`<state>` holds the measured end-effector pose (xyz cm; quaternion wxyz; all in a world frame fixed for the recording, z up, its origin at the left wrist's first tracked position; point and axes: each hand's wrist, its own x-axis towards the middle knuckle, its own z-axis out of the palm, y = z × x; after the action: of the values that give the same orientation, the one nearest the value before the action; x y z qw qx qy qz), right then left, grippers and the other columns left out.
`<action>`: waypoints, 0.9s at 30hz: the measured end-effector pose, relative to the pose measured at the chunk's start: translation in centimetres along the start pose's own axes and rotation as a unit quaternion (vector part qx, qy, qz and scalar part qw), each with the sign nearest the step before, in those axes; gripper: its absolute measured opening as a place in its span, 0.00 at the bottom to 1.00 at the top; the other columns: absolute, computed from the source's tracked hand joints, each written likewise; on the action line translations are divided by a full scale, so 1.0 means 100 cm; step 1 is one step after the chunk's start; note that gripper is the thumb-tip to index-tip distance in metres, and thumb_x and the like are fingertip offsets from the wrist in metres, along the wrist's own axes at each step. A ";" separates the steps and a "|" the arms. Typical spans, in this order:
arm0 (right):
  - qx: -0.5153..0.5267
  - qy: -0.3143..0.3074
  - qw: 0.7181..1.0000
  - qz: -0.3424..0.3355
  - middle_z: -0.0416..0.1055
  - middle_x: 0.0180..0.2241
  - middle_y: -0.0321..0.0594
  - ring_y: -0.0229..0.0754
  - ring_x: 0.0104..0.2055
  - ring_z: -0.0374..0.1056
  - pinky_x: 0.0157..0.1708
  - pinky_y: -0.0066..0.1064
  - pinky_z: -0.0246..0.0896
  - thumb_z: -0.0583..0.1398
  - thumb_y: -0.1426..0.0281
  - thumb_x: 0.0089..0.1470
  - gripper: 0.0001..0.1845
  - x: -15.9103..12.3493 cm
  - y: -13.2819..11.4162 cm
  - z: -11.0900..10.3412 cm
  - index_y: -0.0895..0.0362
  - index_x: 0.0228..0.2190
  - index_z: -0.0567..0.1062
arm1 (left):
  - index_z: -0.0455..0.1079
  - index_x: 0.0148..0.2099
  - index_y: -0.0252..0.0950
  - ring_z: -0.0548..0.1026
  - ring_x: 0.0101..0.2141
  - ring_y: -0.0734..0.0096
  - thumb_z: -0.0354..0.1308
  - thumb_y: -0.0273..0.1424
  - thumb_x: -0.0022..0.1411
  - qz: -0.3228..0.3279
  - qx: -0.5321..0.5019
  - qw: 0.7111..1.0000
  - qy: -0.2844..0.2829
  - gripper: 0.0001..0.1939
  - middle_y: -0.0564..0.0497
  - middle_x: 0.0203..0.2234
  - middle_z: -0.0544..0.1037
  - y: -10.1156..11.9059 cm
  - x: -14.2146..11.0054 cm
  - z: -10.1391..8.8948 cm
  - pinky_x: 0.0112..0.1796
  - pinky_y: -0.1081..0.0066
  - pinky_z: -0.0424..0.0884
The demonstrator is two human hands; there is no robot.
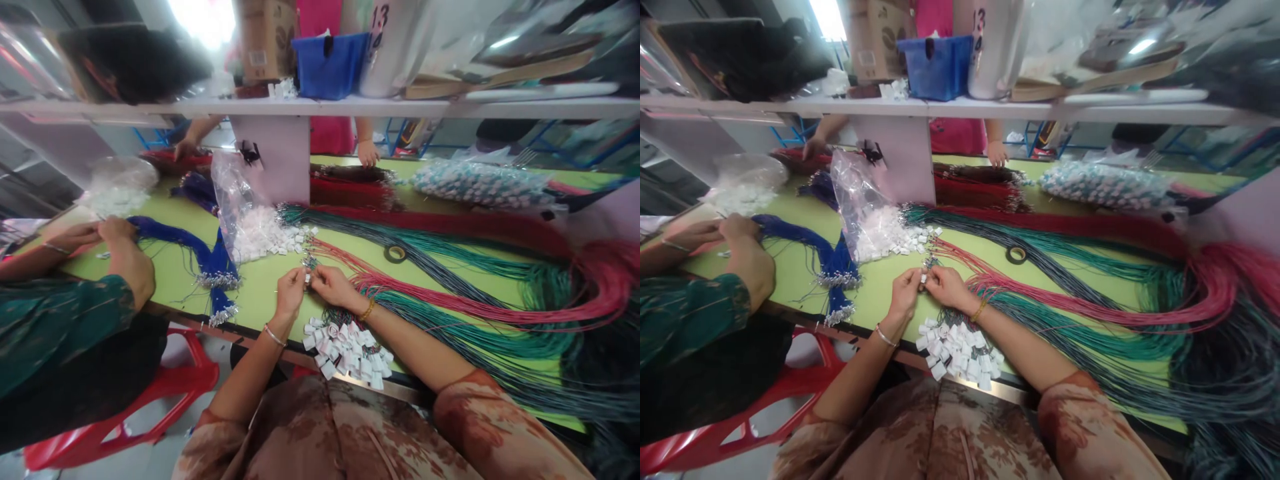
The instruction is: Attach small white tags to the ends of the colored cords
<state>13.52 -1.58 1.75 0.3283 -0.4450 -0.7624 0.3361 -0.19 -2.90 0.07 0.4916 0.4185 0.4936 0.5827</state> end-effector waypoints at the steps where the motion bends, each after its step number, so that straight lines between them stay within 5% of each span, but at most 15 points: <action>1: -0.001 -0.011 1.000 -0.007 0.61 0.19 0.32 0.33 0.23 0.53 0.25 0.26 0.44 0.55 0.66 0.53 0.12 0.001 0.002 -0.001 0.58 0.21 0.66 | 0.76 0.31 0.32 0.62 0.21 0.78 0.63 0.40 0.53 -0.005 -0.001 1.000 -0.003 0.14 0.54 0.18 0.70 0.000 0.000 -0.001 0.24 0.75 0.57; 5: 0.014 -0.019 1.000 0.018 0.66 0.23 0.34 0.35 0.25 0.56 0.27 0.25 0.48 0.53 0.63 0.57 0.14 0.017 0.018 -0.015 0.59 0.25 0.69 | 0.75 0.31 0.32 0.61 0.19 0.80 0.65 0.42 0.51 -0.046 -0.030 0.998 0.012 0.16 0.53 0.19 0.71 0.005 0.003 -0.011 0.21 0.76 0.54; 10: -0.204 0.000 0.976 0.081 0.71 0.29 0.42 0.38 0.30 0.61 0.30 0.27 0.47 0.59 0.69 0.52 0.06 0.031 0.032 -0.023 0.58 0.26 0.70 | 0.75 0.31 0.31 0.61 0.18 0.82 0.67 0.43 0.48 -0.089 -0.041 0.995 0.008 0.18 0.52 0.19 0.71 0.018 0.011 -0.023 0.19 0.78 0.51; 14: -0.236 0.003 0.969 0.068 0.71 0.30 0.44 0.39 0.29 0.61 0.29 0.28 0.48 0.54 0.70 0.56 0.08 0.026 0.035 -0.017 0.59 0.28 0.70 | 0.74 0.30 0.31 0.64 0.21 0.81 0.68 0.39 0.48 -0.085 -0.082 0.993 -0.016 0.15 0.53 0.20 0.71 0.026 0.014 -0.013 0.22 0.78 0.58; 20: -0.039 0.072 0.996 0.019 0.66 0.26 0.36 0.36 0.27 0.58 0.29 0.26 0.52 0.52 0.68 0.55 0.07 0.026 0.038 -0.019 0.58 0.29 0.67 | 0.73 0.32 0.32 0.67 0.24 0.81 0.68 0.31 0.47 -0.118 -0.205 0.971 -0.022 0.11 0.52 0.26 0.74 0.018 0.019 0.009 0.26 0.79 0.62; 27: 0.135 0.069 0.989 -0.004 0.66 0.25 0.34 0.34 0.28 0.59 0.30 0.26 0.54 0.56 0.64 0.49 0.10 0.030 0.018 -0.011 0.59 0.26 0.69 | 0.70 0.33 0.33 0.69 0.26 0.80 0.65 0.27 0.50 -0.123 -0.257 0.958 -0.013 0.08 0.53 0.26 0.72 0.004 0.022 0.003 0.28 0.77 0.64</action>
<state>14.05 2.08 1.55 0.4382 -0.4153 -0.6878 0.4029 -0.36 -0.67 0.47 0.6573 0.2215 0.3682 0.6191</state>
